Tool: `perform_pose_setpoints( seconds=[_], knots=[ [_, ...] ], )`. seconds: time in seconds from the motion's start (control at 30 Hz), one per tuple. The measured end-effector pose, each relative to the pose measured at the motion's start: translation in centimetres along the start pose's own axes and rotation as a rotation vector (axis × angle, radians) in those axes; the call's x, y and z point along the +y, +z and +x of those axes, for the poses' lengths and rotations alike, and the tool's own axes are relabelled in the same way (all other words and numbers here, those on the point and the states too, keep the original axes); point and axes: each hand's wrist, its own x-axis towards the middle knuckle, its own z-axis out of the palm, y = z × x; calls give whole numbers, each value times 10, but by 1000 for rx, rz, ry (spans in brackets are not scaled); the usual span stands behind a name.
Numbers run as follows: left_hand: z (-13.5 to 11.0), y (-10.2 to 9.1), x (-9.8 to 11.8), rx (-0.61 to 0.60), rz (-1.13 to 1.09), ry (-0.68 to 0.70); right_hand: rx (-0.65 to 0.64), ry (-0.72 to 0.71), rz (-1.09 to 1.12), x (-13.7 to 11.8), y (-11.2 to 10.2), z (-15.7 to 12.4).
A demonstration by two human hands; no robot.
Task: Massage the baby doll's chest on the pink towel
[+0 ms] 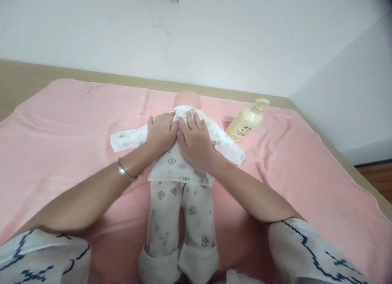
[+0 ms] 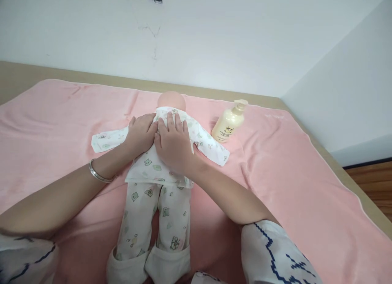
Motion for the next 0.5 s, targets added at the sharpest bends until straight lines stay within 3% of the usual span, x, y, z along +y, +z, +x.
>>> perform_pose_setpoints(
  seconds=[0.1, 0.27, 0.5],
  knots=[
    [0, -2, 2, -46, 19, 1, -5, -3, 21, -4, -4, -4],
    [0, -2, 2, -38, 12, -1, 124, 34, 15, -4, -18, -4],
    [-1, -4, 5, -44, 35, -5, 66, 84, 11, 0, 7, 3]
  ],
)
